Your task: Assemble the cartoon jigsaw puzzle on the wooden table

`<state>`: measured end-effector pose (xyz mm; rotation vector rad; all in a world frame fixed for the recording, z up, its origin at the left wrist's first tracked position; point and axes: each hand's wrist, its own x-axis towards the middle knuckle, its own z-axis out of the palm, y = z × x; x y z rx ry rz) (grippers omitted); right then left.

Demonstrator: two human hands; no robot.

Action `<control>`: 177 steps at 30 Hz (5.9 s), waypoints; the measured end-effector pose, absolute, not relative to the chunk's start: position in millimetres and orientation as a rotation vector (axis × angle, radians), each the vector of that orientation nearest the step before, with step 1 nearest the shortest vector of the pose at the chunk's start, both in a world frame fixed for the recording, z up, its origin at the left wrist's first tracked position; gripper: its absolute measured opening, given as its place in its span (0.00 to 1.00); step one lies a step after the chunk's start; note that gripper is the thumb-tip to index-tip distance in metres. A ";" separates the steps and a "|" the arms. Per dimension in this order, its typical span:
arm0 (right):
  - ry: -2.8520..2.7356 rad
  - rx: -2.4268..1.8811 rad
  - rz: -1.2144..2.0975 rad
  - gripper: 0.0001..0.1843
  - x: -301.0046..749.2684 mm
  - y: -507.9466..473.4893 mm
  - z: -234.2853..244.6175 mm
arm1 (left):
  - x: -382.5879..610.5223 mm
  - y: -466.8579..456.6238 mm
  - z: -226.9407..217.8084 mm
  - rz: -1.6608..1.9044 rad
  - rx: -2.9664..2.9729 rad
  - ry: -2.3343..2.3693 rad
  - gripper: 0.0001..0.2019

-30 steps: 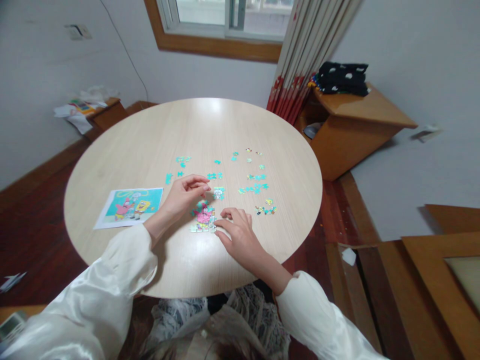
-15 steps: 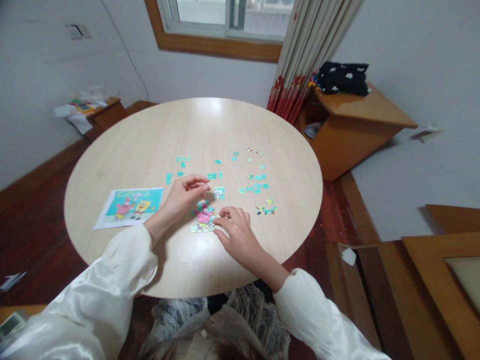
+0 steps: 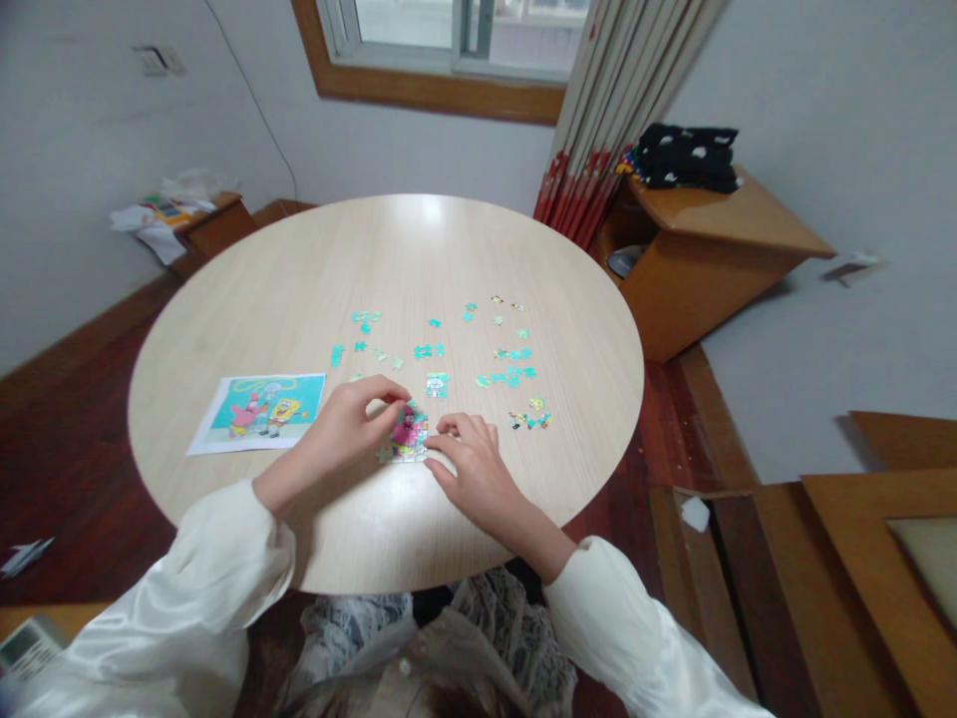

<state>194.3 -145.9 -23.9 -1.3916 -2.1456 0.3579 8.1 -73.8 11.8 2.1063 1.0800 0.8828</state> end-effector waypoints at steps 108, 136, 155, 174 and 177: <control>-2.223 -1.231 0.349 0.09 207.8 -148.9 -26.0 | -5.2 -154.2 -29.3 0.619 2.796 1.018 0.17; -2.197 -1.184 0.276 0.14 200.4 -155.0 -22.4 | -4.8 -152.7 -30.8 0.645 2.789 0.997 0.17; -2.071 -1.207 0.242 0.18 228.6 -157.5 -16.9 | -2.2 -152.3 -26.5 0.594 2.774 1.005 0.21; -2.159 -1.597 0.140 0.11 301.0 -131.1 -23.0 | -2.7 -152.0 -27.1 0.590 2.811 0.984 0.19; -2.171 -1.612 0.170 0.10 297.5 -128.5 -20.9 | -2.9 -152.3 -27.1 0.624 2.797 0.987 0.18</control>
